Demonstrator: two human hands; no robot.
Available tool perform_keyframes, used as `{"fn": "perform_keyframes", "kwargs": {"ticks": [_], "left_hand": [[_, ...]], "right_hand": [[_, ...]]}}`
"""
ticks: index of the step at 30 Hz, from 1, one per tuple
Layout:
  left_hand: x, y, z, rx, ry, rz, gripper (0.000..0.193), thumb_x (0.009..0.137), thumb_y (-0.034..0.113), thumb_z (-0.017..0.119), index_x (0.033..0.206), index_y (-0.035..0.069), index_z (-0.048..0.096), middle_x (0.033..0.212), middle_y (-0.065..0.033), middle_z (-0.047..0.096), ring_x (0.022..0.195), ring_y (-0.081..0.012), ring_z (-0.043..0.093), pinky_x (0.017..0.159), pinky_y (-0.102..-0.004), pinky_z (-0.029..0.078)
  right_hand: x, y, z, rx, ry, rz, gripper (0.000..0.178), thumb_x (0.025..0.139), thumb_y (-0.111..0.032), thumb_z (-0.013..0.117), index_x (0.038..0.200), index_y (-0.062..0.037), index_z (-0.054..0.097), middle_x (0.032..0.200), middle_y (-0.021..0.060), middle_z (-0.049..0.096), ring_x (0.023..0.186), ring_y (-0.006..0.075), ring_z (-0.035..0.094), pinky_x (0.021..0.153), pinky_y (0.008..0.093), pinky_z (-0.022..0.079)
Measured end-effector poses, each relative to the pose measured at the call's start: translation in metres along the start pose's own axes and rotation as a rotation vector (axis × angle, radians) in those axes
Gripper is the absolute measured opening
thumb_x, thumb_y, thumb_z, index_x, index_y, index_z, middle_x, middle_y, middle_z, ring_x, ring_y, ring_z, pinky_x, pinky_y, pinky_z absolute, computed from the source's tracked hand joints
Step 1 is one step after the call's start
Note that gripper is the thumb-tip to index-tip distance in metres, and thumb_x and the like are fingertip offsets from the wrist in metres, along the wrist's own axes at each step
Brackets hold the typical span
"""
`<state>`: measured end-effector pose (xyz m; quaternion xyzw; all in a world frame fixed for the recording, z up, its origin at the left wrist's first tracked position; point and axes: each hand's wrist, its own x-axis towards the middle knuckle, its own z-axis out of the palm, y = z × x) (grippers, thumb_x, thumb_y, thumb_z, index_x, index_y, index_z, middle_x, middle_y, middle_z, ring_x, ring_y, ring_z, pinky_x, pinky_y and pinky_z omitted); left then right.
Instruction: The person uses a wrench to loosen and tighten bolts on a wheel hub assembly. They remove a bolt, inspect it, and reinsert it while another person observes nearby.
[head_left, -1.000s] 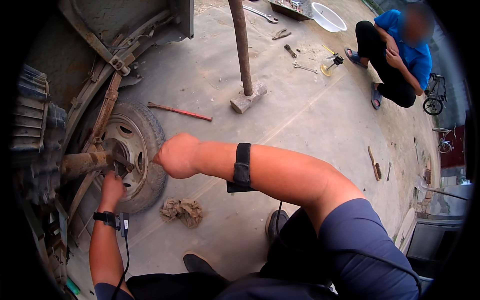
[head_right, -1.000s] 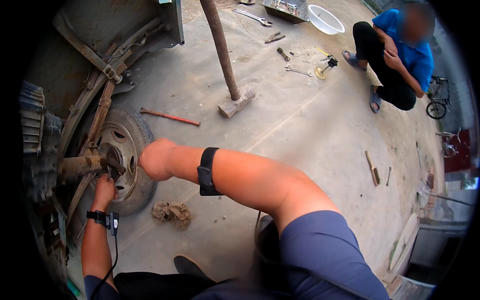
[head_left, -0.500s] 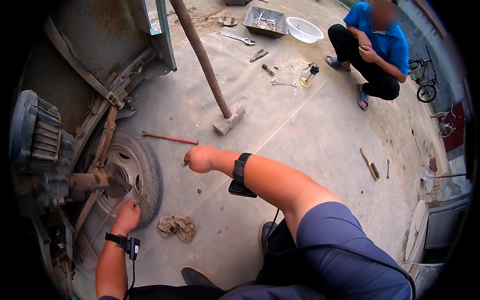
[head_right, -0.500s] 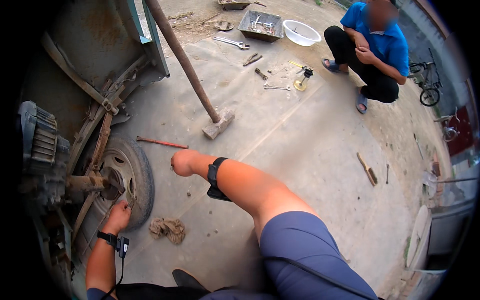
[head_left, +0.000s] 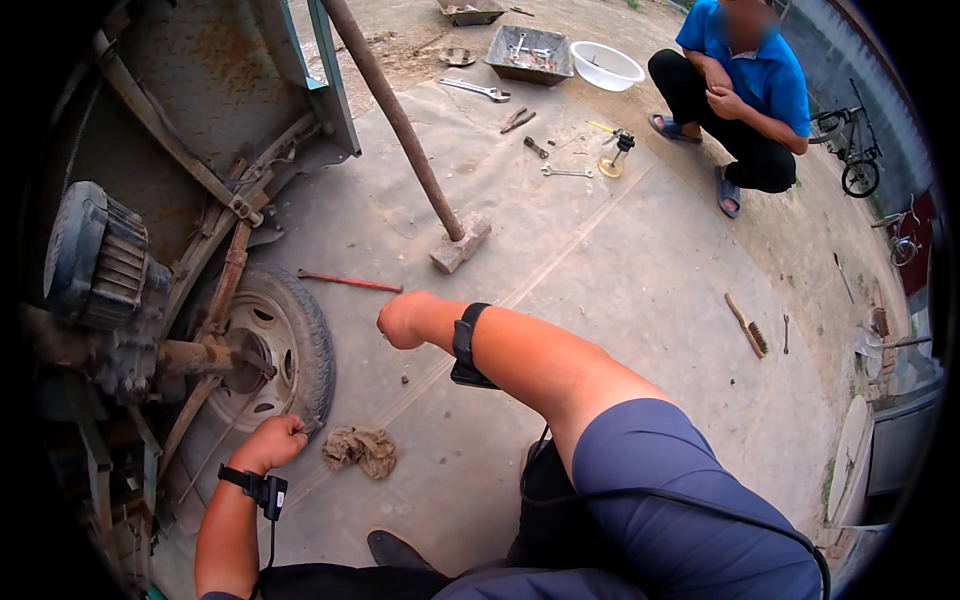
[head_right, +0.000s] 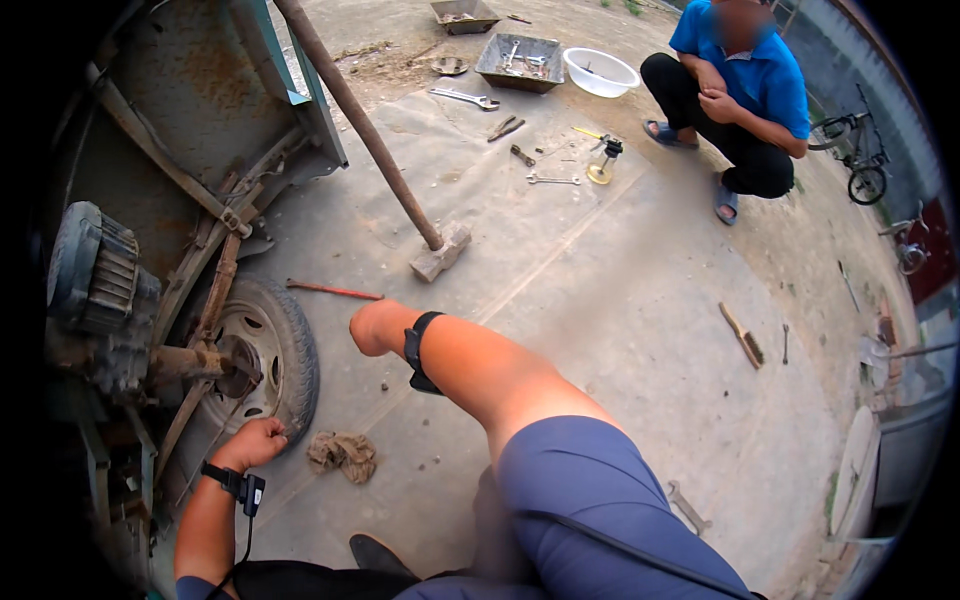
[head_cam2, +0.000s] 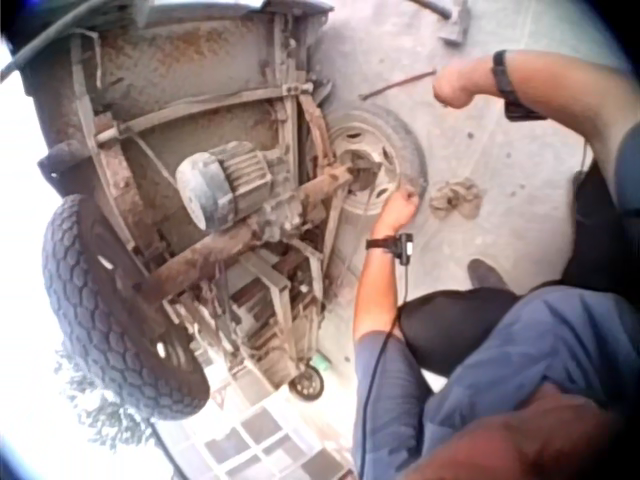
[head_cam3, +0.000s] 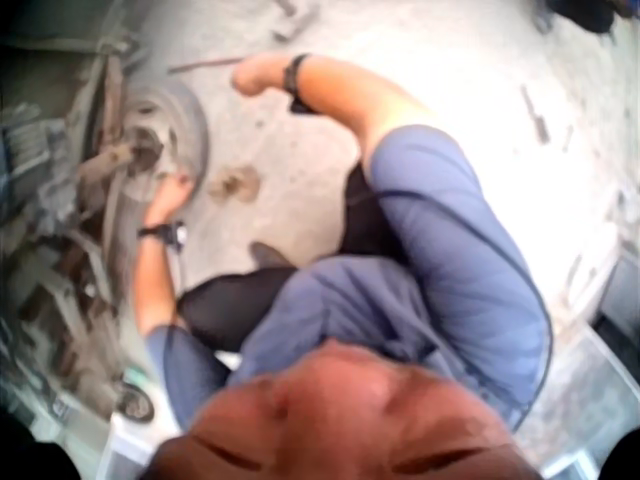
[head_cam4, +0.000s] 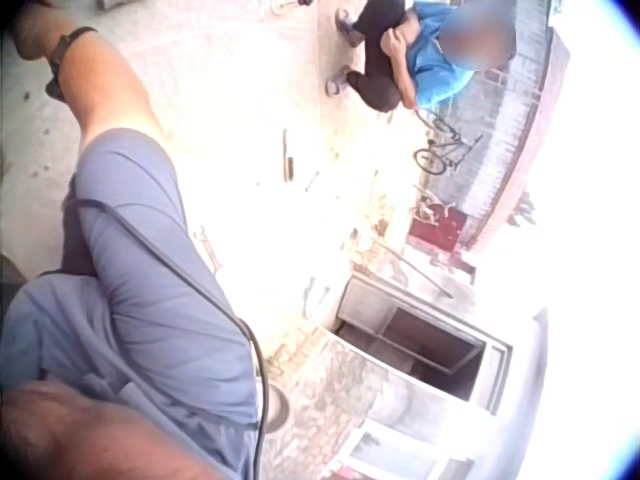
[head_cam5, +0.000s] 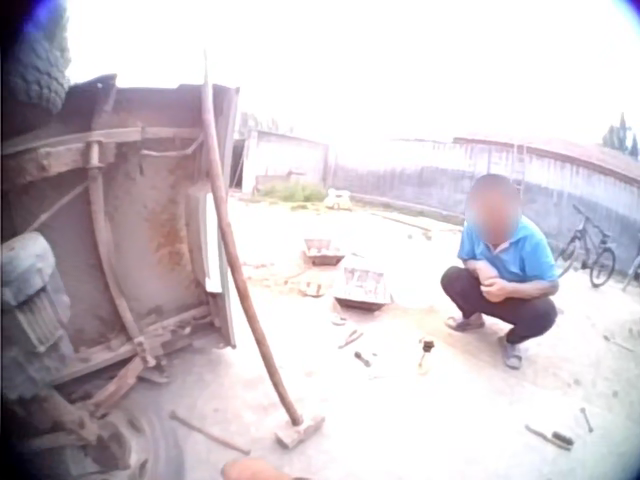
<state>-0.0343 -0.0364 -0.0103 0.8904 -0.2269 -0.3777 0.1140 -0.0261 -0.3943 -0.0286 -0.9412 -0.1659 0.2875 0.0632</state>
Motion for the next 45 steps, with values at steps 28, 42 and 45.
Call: {"fn": "perform_keyframes", "kwargs": {"ticks": [28,42,45], "left_hand": [[-0.011,-0.009,0.005,-0.009,0.038,0.058,0.037,0.084,0.036,0.074,0.08,0.001,0.063,0.066,-0.0124,0.06,0.063,-0.0215,0.055,0.064,-0.0374,0.047],[-0.013,0.004,-0.001,0.078,-0.011,0.049,0.035,0.091,0.035,0.063,0.095,0.0,0.066,0.086,-0.0215,0.068,0.085,-0.0401,0.065,0.077,-0.0432,0.051],[-0.011,-0.008,0.003,0.142,0.028,0.098,0.033,0.092,0.032,0.063,0.099,0.0,0.066,0.086,-0.0205,0.069,0.084,-0.0387,0.066,0.077,-0.0428,0.052]], "right_hand": [[0.0,-0.017,-0.006,-0.007,0.008,-0.046,0.025,0.084,-0.015,0.057,0.101,-0.0109,0.074,0.103,0.0107,0.073,0.099,0.033,0.068,0.08,0.0456,0.055],[0.006,-0.014,-0.001,0.007,-0.007,-0.034,0.024,0.084,-0.015,0.058,0.101,-0.0098,0.074,0.104,0.0115,0.073,0.099,0.0332,0.068,0.08,0.046,0.055],[0.005,-0.016,-0.004,0.0,-0.012,-0.036,0.025,0.084,-0.015,0.058,0.103,-0.0102,0.074,0.105,0.0112,0.072,0.101,0.0329,0.068,0.08,0.0461,0.055]]}}
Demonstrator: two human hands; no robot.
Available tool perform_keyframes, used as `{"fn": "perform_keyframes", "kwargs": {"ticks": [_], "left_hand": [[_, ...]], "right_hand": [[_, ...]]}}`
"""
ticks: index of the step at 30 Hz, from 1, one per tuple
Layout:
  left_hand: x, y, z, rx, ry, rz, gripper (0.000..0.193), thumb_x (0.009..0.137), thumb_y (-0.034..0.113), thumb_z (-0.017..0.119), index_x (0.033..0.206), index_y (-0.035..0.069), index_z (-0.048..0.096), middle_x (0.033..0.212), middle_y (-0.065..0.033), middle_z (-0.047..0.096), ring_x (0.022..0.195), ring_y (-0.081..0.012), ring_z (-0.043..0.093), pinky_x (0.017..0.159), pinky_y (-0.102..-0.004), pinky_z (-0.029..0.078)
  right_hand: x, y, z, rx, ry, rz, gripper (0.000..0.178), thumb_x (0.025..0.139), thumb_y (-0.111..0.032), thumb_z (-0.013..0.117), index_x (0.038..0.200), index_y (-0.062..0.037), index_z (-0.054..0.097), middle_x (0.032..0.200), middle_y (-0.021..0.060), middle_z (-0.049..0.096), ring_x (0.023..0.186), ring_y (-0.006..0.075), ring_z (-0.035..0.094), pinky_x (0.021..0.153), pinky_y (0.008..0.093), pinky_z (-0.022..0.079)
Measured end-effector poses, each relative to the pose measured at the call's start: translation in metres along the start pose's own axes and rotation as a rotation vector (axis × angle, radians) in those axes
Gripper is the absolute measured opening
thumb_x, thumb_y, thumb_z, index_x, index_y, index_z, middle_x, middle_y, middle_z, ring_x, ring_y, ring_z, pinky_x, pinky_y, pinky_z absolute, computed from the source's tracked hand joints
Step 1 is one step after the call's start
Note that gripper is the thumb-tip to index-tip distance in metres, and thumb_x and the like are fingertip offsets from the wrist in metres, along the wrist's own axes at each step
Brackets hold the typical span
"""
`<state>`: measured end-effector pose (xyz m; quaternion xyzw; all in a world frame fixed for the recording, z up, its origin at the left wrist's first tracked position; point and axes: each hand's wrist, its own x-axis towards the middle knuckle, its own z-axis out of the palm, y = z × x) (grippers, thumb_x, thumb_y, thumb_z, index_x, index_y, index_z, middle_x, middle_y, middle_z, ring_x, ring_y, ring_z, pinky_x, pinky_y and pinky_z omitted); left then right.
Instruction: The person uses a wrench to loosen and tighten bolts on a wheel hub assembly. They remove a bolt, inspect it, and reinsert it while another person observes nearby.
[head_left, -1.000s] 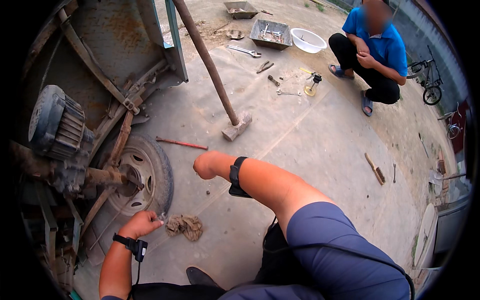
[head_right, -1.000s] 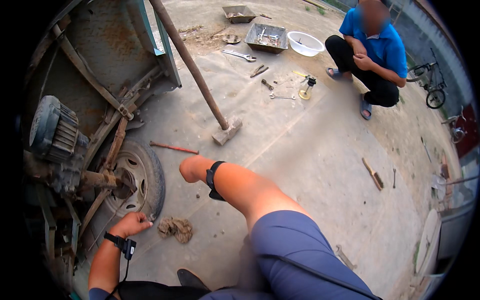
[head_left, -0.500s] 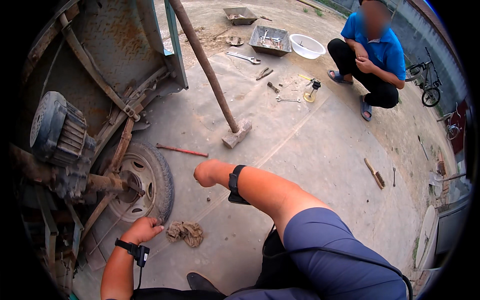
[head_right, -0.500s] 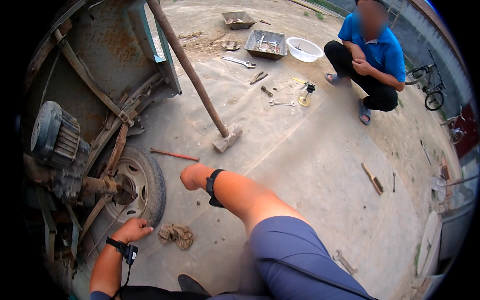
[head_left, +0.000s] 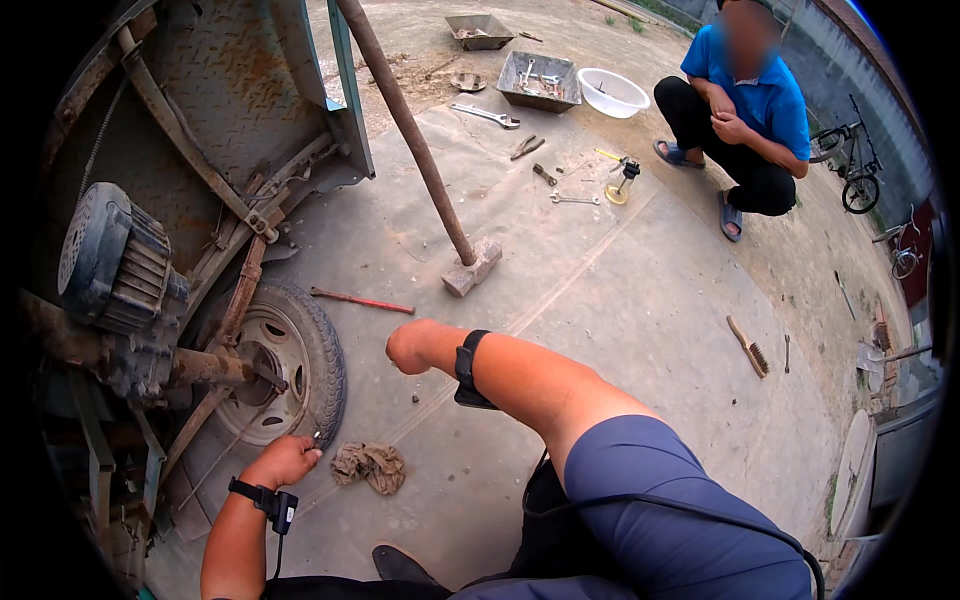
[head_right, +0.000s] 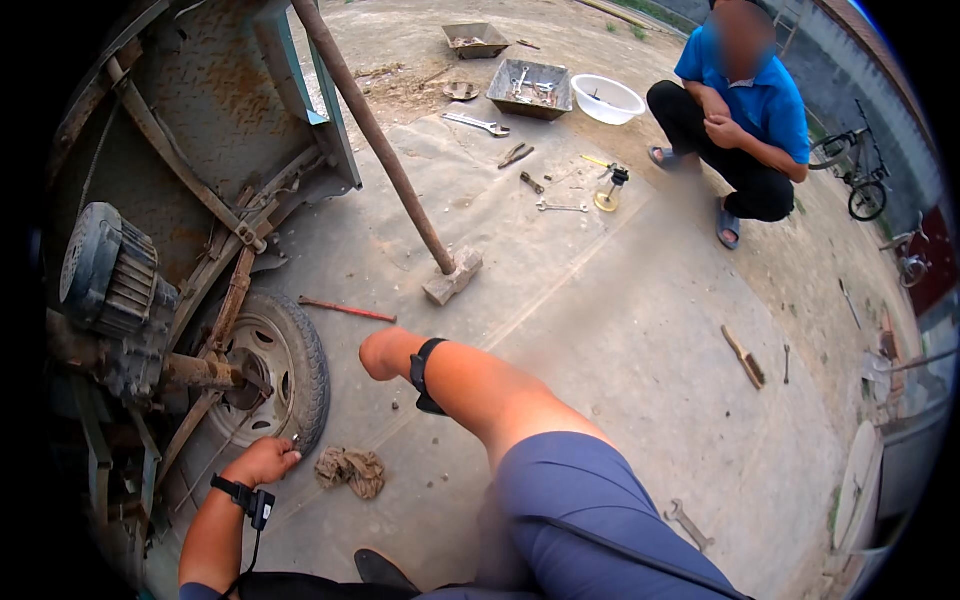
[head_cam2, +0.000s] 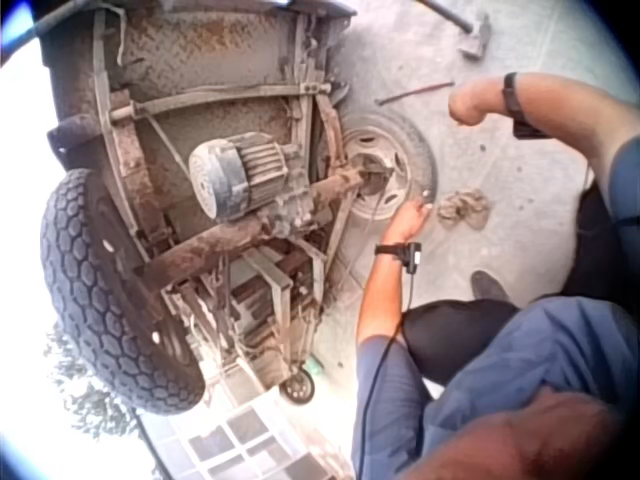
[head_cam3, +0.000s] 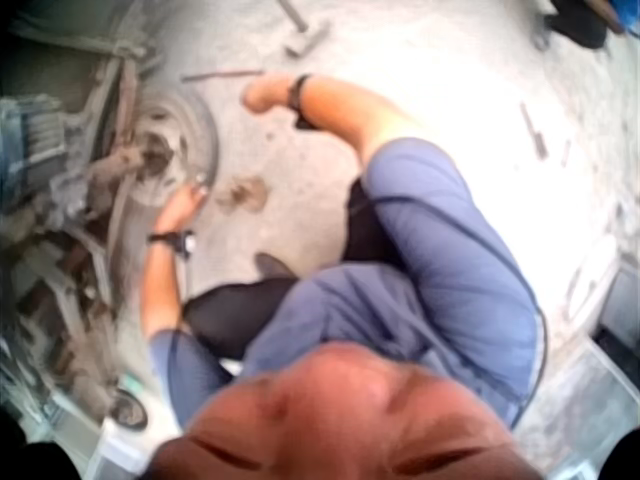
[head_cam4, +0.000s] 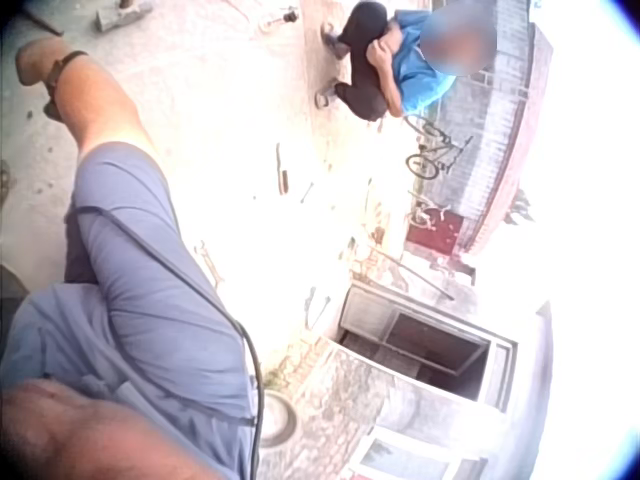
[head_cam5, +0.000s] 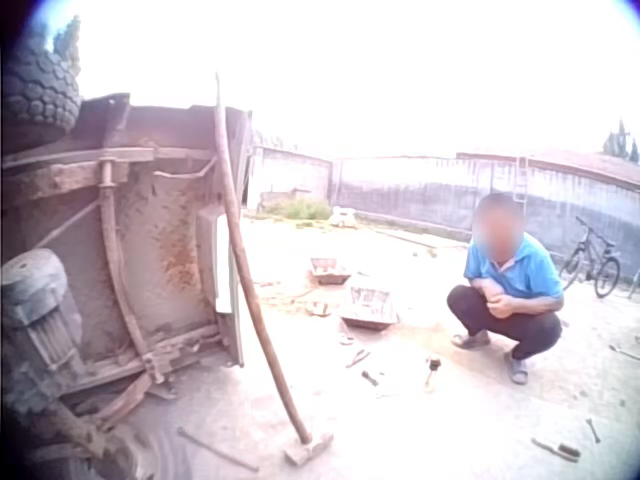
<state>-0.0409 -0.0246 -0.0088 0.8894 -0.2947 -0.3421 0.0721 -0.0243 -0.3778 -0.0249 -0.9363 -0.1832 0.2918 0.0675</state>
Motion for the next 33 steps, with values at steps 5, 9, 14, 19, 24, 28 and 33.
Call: {"fn": "perform_keyframes", "kwargs": {"ticks": [5,9,14,19,24,28,33], "left_hand": [[-0.005,0.024,-0.017,-0.103,-0.091,-0.132,0.03,0.092,0.028,0.063,0.101,0.0,0.065,0.085,-0.0198,0.069,0.082,-0.0368,0.067,0.075,-0.043,0.052],[-0.007,0.023,-0.018,-0.116,-0.089,-0.158,0.027,0.092,0.026,0.063,0.099,0.0,0.064,0.082,-0.0184,0.069,0.078,-0.0346,0.067,0.073,-0.0426,0.052],[0.004,0.005,-0.001,-0.283,0.101,-0.092,0.021,0.091,0.02,0.064,0.095,-0.001,0.062,0.074,-0.0137,0.067,0.072,-0.0271,0.068,0.068,-0.0404,0.052],[0.002,0.017,-0.018,-0.407,0.091,-0.145,0.018,0.091,0.015,0.065,0.091,-0.002,0.061,0.074,-0.0124,0.067,0.069,-0.0215,0.066,0.066,-0.0379,0.051],[-0.001,0.024,-0.016,-0.278,-0.041,-0.078,0.018,0.092,0.016,0.065,0.089,-0.001,0.062,0.074,-0.0102,0.068,0.066,-0.0194,0.064,0.064,-0.0359,0.051],[-0.001,0.022,-0.014,-0.29,-0.065,-0.121,0.018,0.092,0.018,0.064,0.092,0.0,0.064,0.075,-0.0099,0.069,0.068,-0.0194,0.066,0.064,-0.0357,0.052],[0.001,0.019,-0.013,-0.242,-0.052,-0.091,0.018,0.092,0.018,0.064,0.092,0.0,0.064,0.075,-0.0102,0.069,0.067,-0.0197,0.067,0.063,-0.0363,0.053]], "right_hand": [[0.005,0.001,0.005,0.004,0.001,0.009,0.026,0.086,-0.017,0.057,0.106,-0.0112,0.073,0.109,0.0105,0.072,0.104,0.0328,0.067,0.081,0.0459,0.055],[0.014,0.001,0.009,0.0,0.002,-0.01,0.027,0.087,-0.018,0.056,0.107,-0.0117,0.073,0.111,0.0105,0.071,0.104,0.0333,0.067,0.084,0.046,0.054],[0.032,0.011,0.022,0.126,0.077,-0.083,0.03,0.086,-0.018,0.056,0.11,-0.0125,0.073,0.111,0.0113,0.071,0.103,0.0335,0.066,0.087,0.0438,0.053],[0.031,-0.003,0.006,0.406,0.179,-0.229,0.03,0.087,-0.019,0.055,0.109,-0.0128,0.074,0.111,0.0124,0.071,0.102,0.0339,0.065,0.087,0.0431,0.052],[0.032,-0.01,0.02,0.164,0.05,-0.221,0.03,0.087,-0.02,0.054,0.108,-0.0127,0.074,0.11,0.0126,0.071,0.102,0.0348,0.065,0.087,0.0441,0.051],[0.041,-0.003,0.026,0.119,0.049,-0.209,0.03,0.087,-0.021,0.053,0.108,-0.0124,0.074,0.11,0.0128,0.071,0.102,0.035,0.065,0.088,0.0446,0.051],[0.047,0.003,0.028,0.047,0.023,-0.197,0.031,0.087,-0.021,0.053,0.109,-0.0126,0.073,0.111,0.0126,0.071,0.103,0.0351,0.065,0.088,0.045,0.051]]}}
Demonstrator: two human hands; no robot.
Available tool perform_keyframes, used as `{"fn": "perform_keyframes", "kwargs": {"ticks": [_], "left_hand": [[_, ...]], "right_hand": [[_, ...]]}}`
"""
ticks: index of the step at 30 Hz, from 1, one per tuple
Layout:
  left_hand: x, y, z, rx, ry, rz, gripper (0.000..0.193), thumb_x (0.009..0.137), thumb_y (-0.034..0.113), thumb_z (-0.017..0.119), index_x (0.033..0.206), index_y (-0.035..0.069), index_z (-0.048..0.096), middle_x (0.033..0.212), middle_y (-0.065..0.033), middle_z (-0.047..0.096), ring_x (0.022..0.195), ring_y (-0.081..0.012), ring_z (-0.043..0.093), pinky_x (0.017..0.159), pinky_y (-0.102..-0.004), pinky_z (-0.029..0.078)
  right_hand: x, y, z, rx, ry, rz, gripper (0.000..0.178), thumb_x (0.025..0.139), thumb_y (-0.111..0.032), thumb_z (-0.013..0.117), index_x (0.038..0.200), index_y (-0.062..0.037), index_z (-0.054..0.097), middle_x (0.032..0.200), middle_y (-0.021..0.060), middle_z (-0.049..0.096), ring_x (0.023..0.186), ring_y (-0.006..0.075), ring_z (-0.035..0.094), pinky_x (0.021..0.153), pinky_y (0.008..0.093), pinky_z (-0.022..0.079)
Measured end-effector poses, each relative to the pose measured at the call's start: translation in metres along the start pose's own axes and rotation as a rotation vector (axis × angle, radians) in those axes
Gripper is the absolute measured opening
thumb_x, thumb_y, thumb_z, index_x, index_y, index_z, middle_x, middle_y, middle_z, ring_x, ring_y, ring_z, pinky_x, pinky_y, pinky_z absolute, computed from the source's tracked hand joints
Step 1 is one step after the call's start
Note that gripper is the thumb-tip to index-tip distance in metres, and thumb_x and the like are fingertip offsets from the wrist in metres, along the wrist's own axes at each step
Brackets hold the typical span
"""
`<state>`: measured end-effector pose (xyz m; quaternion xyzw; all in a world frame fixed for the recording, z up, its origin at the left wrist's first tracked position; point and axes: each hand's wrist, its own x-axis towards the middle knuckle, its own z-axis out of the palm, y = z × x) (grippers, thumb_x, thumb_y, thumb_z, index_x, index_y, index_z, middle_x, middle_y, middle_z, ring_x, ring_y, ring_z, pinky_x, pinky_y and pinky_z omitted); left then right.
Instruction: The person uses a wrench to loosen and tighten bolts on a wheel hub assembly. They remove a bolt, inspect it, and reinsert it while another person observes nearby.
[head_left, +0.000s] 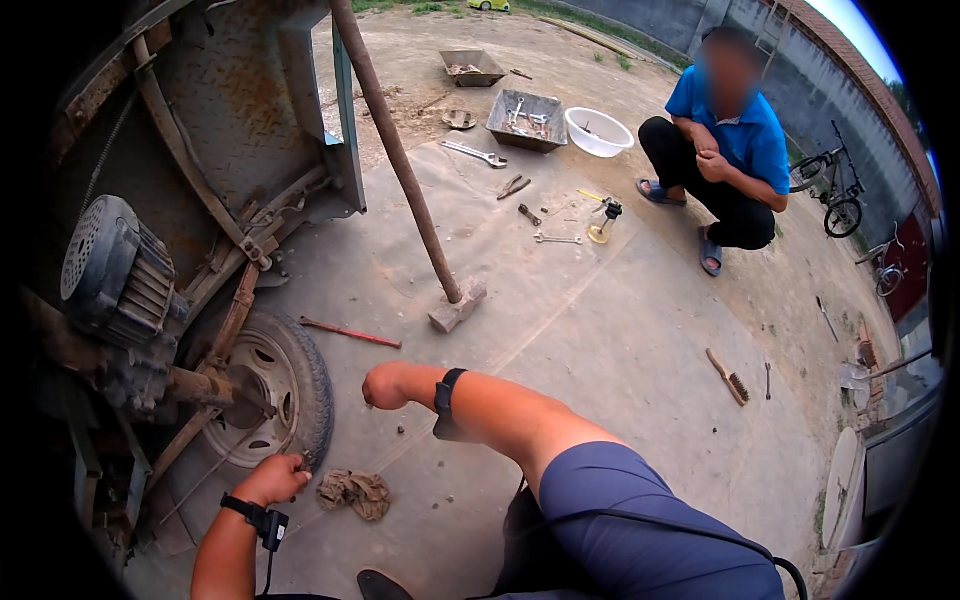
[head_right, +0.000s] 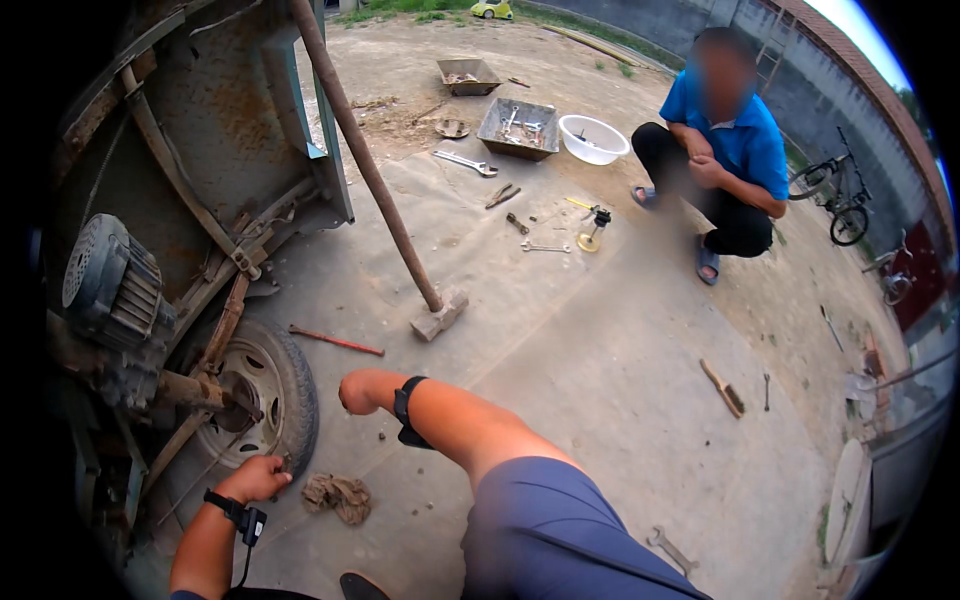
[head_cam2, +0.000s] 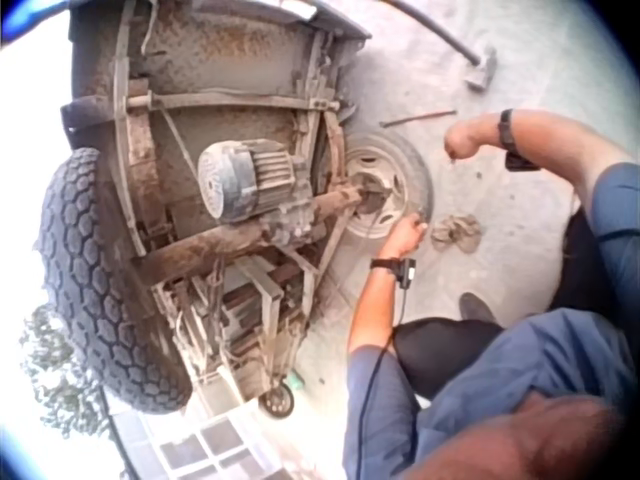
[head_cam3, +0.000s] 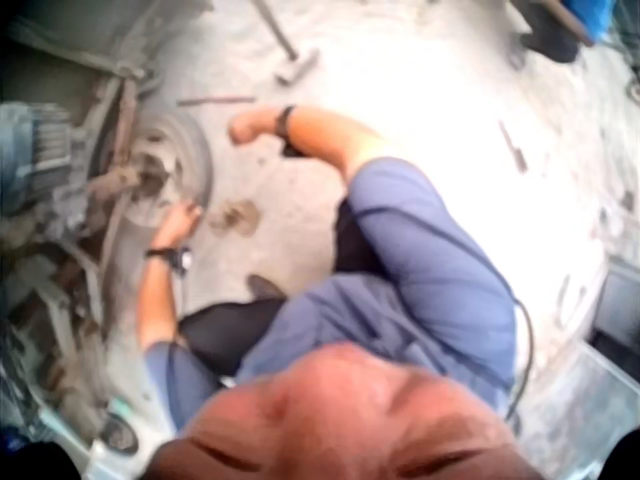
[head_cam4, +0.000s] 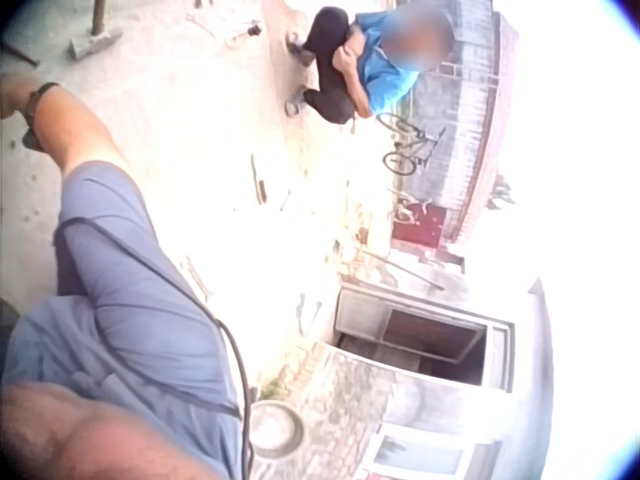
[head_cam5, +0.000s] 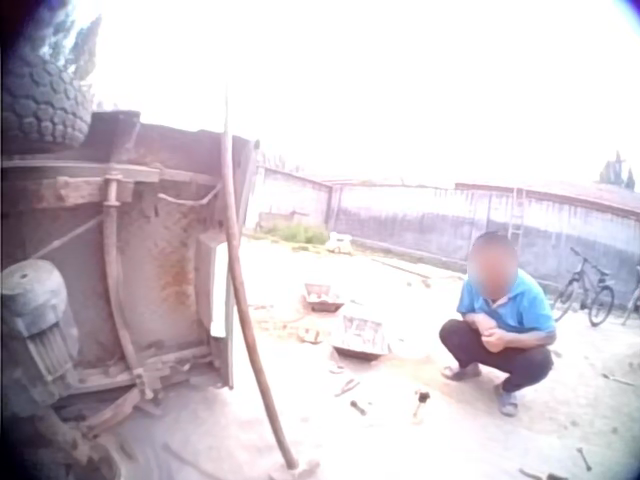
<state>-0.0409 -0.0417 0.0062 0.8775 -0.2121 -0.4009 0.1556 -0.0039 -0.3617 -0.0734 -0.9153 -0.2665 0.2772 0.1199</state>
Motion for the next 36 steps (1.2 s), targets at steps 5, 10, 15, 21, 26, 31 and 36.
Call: {"fn": "perform_keyframes", "kwargs": {"ticks": [5,10,15,21,26,31,36], "left_hand": [[-0.002,0.002,0.001,-0.013,-0.004,-0.012,0.019,0.092,0.019,0.065,0.09,0.0,0.064,0.073,-0.0103,0.069,0.065,-0.0194,0.067,0.063,-0.0361,0.053],[-0.001,-0.002,0.002,-0.012,-0.014,-0.031,0.02,0.092,0.019,0.064,0.091,0.0,0.063,0.074,-0.0108,0.069,0.066,-0.0199,0.067,0.063,-0.0362,0.052],[-0.003,0.0,0.0,0.014,0.005,0.007,0.021,0.092,0.02,0.064,0.091,-0.001,0.062,0.074,-0.0118,0.068,0.067,-0.0214,0.066,0.064,-0.037,0.052],[-0.001,0.0,0.001,0.007,-0.006,-0.011,0.022,0.091,0.021,0.065,0.089,0.0,0.062,0.075,-0.0122,0.069,0.069,-0.0241,0.067,0.066,-0.0382,0.051],[0.001,-0.011,0.001,0.061,0.022,0.023,0.022,0.092,0.021,0.065,0.092,-0.001,0.061,0.077,-0.0139,0.069,0.07,-0.0256,0.068,0.066,-0.0382,0.052],[0.004,-0.017,0.003,-0.024,0.169,-0.04,0.026,0.091,0.023,0.065,0.094,-0.002,0.061,0.077,-0.0153,0.069,0.071,-0.0266,0.068,0.068,-0.0386,0.052],[0.007,-0.035,0.006,0.05,0.091,0.06,0.019,0.091,0.018,0.065,0.086,0.0,0.062,0.074,-0.0102,0.07,0.069,-0.0206,0.067,0.066,-0.0358,0.051]], "right_hand": [[-0.009,-0.007,-0.006,0.062,-0.001,0.013,0.032,0.088,-0.02,0.052,0.112,-0.0137,0.073,0.114,0.0123,0.07,0.105,0.0346,0.065,0.088,0.0451,0.052],[-0.014,-0.014,-0.014,0.079,0.001,0.031,0.033,0.087,-0.019,0.053,0.112,-0.0148,0.073,0.114,0.012,0.07,0.105,0.0343,0.065,0.087,0.0449,0.052],[-0.015,-0.014,-0.013,0.062,0.008,0.033,0.03,0.087,-0.019,0.053,0.109,-0.0134,0.073,0.112,0.0123,0.07,0.102,0.0356,0.065,0.086,0.0454,0.052],[-0.006,-0.004,-0.004,0.028,-0.001,-0.004,0.03,0.087,-0.02,0.052,0.107,-0.0122,0.073,0.11,0.0125,0.07,0.1,0.0359,0.065,0.085,0.0459,0.052],[-0.007,0.0,0.0,0.019,0.037,-0.048,0.031,0.088,-0.021,0.052,0.108,-0.0126,0.073,0.111,0.012,0.071,0.101,0.0352,0.065,0.086,0.0459,0.052],[-0.013,-0.008,-0.009,0.083,-0.008,0.051,0.032,0.087,-0.02,0.053,0.11,-0.0128,0.073,0.112,0.0123,0.07,0.103,0.0346,0.065,0.086,0.0454,0.051],[-0.014,-0.016,-0.015,0.093,0.016,0.006,0.031,0.086,-0.018,0.053,0.109,-0.0116,0.072,0.112,0.0136,0.07,0.102,0.0359,0.065,0.086,0.0453,0.051]]}}
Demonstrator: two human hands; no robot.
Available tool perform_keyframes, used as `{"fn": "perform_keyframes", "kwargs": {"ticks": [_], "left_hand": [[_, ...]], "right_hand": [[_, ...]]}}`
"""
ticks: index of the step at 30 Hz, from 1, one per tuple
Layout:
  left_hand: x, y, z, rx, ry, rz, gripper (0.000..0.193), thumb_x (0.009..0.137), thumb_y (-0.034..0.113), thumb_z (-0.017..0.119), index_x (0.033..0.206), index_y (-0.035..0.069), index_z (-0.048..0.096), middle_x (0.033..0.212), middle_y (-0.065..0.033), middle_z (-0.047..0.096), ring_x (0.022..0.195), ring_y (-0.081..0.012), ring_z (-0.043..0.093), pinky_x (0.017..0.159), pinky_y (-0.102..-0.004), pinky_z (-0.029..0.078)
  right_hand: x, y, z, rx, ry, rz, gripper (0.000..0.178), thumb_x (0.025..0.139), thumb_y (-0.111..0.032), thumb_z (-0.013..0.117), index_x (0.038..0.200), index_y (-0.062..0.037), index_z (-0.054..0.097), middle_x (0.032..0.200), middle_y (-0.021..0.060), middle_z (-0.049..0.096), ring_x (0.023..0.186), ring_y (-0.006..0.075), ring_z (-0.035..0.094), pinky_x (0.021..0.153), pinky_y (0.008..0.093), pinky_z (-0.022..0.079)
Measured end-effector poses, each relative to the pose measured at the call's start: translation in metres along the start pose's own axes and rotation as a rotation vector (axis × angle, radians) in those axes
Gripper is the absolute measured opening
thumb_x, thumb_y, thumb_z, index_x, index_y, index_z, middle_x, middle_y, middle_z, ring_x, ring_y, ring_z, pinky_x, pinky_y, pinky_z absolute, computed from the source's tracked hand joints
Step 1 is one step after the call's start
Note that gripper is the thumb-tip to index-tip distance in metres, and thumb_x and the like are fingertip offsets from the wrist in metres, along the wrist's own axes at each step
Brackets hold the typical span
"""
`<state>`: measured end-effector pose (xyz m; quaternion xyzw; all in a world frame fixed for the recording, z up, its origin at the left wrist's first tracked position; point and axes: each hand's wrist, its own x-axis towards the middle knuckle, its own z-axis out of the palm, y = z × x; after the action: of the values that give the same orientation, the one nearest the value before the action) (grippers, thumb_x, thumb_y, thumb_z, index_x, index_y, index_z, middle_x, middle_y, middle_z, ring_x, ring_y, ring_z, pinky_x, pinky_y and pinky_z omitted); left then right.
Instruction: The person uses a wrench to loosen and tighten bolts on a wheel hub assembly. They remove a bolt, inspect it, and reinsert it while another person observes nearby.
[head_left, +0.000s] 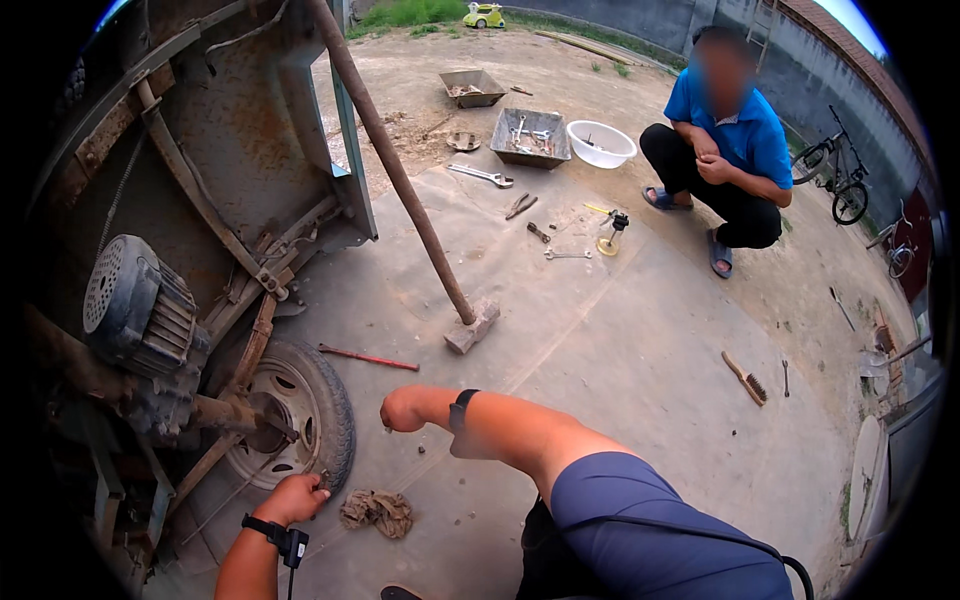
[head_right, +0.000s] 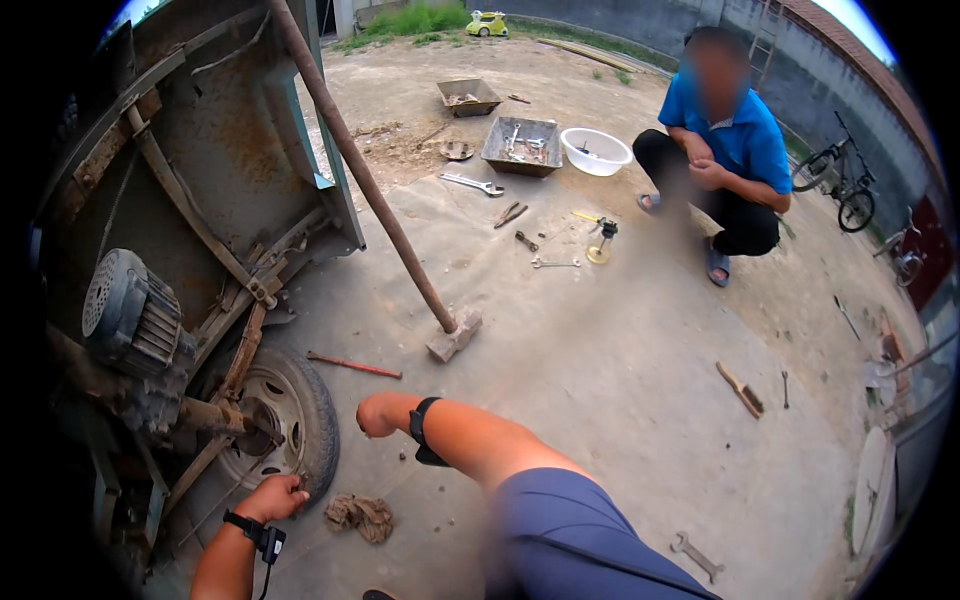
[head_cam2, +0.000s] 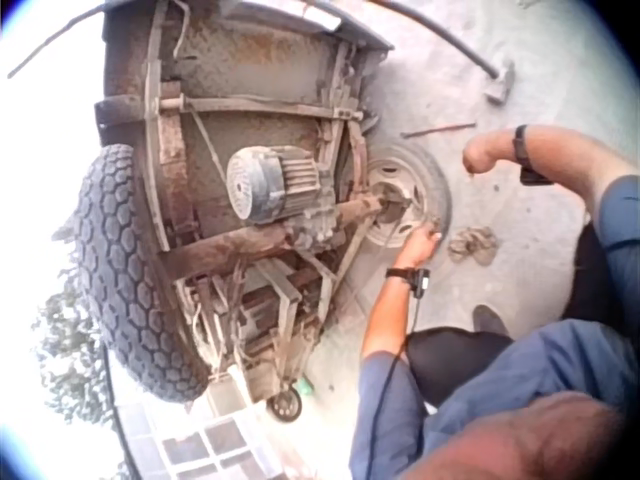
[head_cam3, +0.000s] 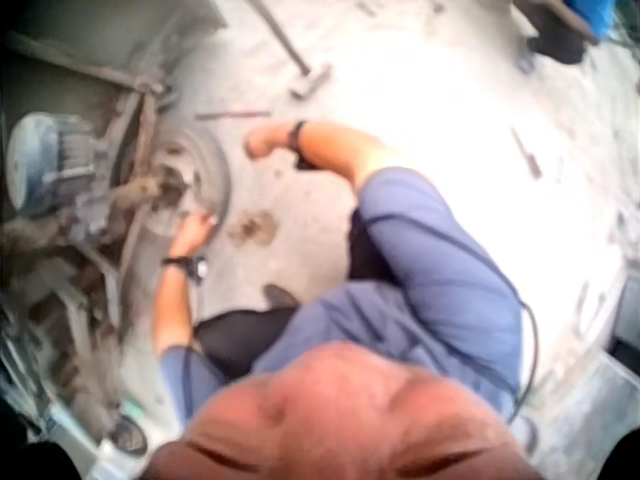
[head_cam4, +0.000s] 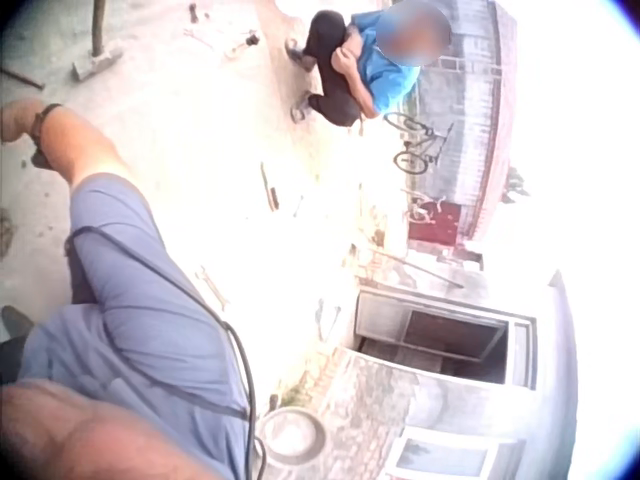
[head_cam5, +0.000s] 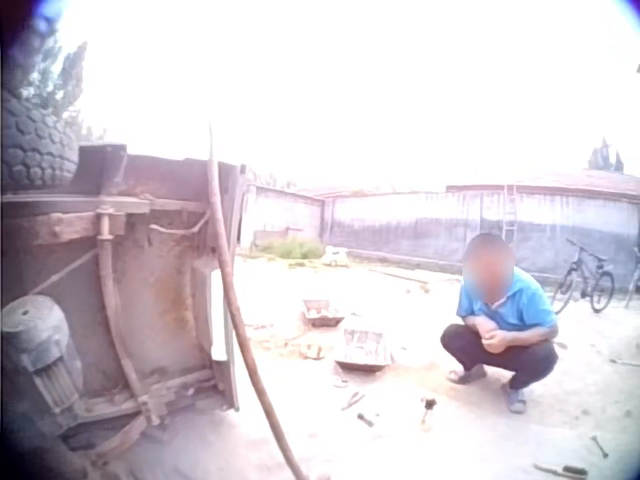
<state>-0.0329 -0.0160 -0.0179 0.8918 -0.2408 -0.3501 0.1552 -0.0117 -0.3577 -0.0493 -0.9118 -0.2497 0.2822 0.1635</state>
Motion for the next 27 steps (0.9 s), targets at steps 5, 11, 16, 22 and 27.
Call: {"fn": "perform_keyframes", "kwargs": {"ticks": [5,11,16,22,27], "left_hand": [[0.004,0.006,0.001,0.065,-0.006,0.005,0.019,0.091,0.02,0.065,0.086,0.001,0.063,0.074,-0.0103,0.071,0.069,-0.022,0.068,0.066,-0.0358,0.052],[0.001,0.015,-0.002,0.002,-0.038,-0.043,0.028,0.088,0.029,0.066,0.095,0.002,0.065,0.082,-0.0217,0.067,0.08,-0.0398,0.065,0.074,-0.0446,0.051],[-0.003,0.022,-0.006,0.018,-0.044,-0.044,0.028,0.088,0.029,0.066,0.095,0.002,0.065,0.082,-0.0215,0.067,0.08,-0.0389,0.065,0.074,-0.0444,0.05],[-0.002,0.014,-0.004,-0.003,0.009,-0.022,0.027,0.088,0.028,0.067,0.092,0.001,0.064,0.081,-0.0199,0.067,0.079,-0.037,0.066,0.073,-0.0437,0.05],[-0.003,0.015,-0.011,-0.069,0.079,-0.058,0.022,0.09,0.022,0.067,0.086,0.001,0.062,0.075,-0.0132,0.068,0.072,-0.0271,0.066,0.069,-0.0387,0.051]], "right_hand": [[-0.001,0.005,0.003,-0.019,0.002,-0.025,0.031,0.086,-0.019,0.053,0.109,-0.0117,0.072,0.112,0.014,0.07,0.102,0.0362,0.065,0.086,0.0451,0.051],[-0.001,0.006,0.003,-0.022,-0.008,-0.015,0.031,0.087,-0.021,0.053,0.11,-0.0131,0.072,0.112,0.0128,0.07,0.103,0.0353,0.065,0.086,0.045,0.051],[-0.003,0.002,0.002,-0.007,0.0,0.011,0.031,0.088,-0.022,0.054,0.112,-0.0142,0.072,0.112,0.0115,0.07,0.104,0.0346,0.065,0.086,0.0451,0.051],[-0.003,0.0,0.0,-0.011,-0.01,0.036,0.032,0.087,-0.021,0.054,0.112,-0.0147,0.072,0.113,0.0112,0.07,0.104,0.0347,0.065,0.086,0.0452,0.052],[-0.001,0.003,0.003,-0.033,-0.014,0.01,0.033,0.086,-0.02,0.054,0.113,-0.0158,0.072,0.113,0.011,0.07,0.104,0.0345,0.065,0.085,0.0451,0.052]]}}
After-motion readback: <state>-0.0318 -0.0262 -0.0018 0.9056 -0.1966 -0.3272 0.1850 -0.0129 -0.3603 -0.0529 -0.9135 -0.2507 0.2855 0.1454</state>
